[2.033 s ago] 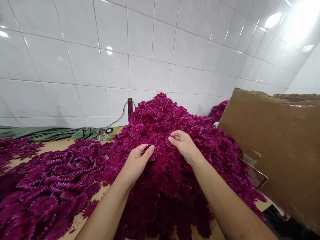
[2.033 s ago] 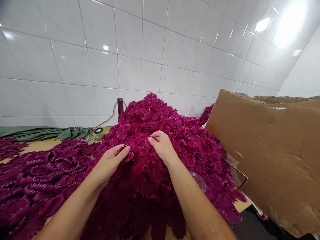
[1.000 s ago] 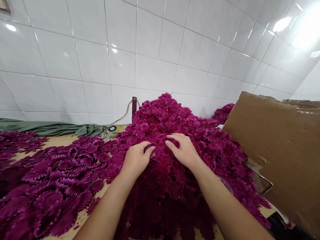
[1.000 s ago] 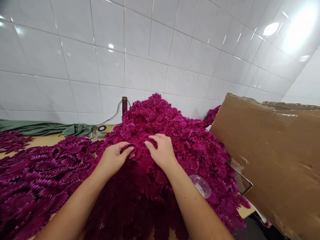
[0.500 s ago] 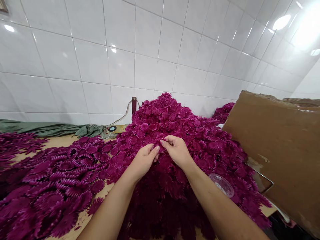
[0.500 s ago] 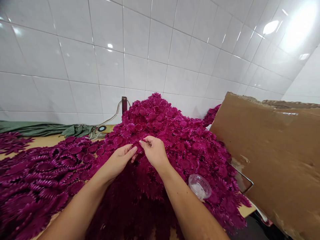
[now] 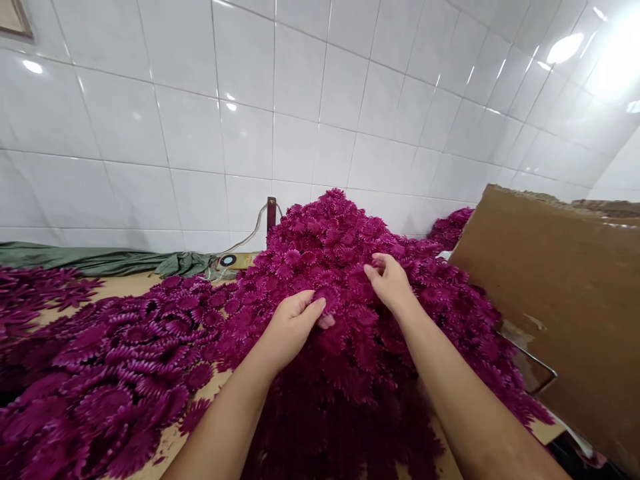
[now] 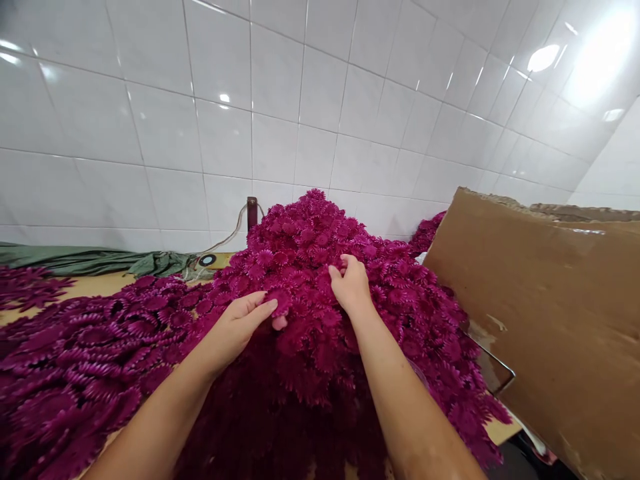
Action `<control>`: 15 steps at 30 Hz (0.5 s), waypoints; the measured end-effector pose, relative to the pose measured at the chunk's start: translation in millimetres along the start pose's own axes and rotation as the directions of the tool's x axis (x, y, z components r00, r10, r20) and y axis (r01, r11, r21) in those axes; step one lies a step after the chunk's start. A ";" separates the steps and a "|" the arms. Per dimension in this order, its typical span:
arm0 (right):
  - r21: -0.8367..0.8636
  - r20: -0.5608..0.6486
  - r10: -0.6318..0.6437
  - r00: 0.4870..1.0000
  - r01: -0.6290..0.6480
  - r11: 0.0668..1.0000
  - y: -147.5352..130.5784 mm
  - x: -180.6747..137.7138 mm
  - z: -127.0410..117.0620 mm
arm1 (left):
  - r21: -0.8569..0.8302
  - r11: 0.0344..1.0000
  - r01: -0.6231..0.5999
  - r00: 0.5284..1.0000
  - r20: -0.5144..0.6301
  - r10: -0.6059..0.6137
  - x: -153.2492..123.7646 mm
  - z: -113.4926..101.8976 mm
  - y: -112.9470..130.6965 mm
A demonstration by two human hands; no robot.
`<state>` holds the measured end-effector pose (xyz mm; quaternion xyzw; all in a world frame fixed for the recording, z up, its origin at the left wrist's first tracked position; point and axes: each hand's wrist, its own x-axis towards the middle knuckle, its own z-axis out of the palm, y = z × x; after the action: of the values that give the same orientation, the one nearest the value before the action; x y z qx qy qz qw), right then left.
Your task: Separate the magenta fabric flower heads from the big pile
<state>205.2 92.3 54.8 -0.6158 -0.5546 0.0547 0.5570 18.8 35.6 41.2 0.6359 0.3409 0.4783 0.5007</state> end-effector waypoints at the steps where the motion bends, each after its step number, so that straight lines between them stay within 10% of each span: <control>1: -0.014 0.017 -0.033 0.999 0.034 0.999 -0.7 -3.1 -2.5 | 0.006 1.000 0.014 1.000 0.003 -0.014 0.6 0.9 1.0; 6: 0.038 0.190 -0.281 0.941 0.279 0.960 -27.2 -38.8 -7.5 | 0.070 0.997 0.016 0.999 -0.033 -0.014 3.5 4.2 -0.5; 15: 0.290 0.399 -0.227 0.888 0.113 0.950 -56.2 -66.6 -9.8 | -0.084 0.996 0.011 0.996 -0.092 -0.019 8.2 0.7 -13.5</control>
<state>151.7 23.4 63.7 -0.4594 -0.7032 0.2108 0.5000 22.7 46.5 30.3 0.5892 0.3483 0.5170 0.5140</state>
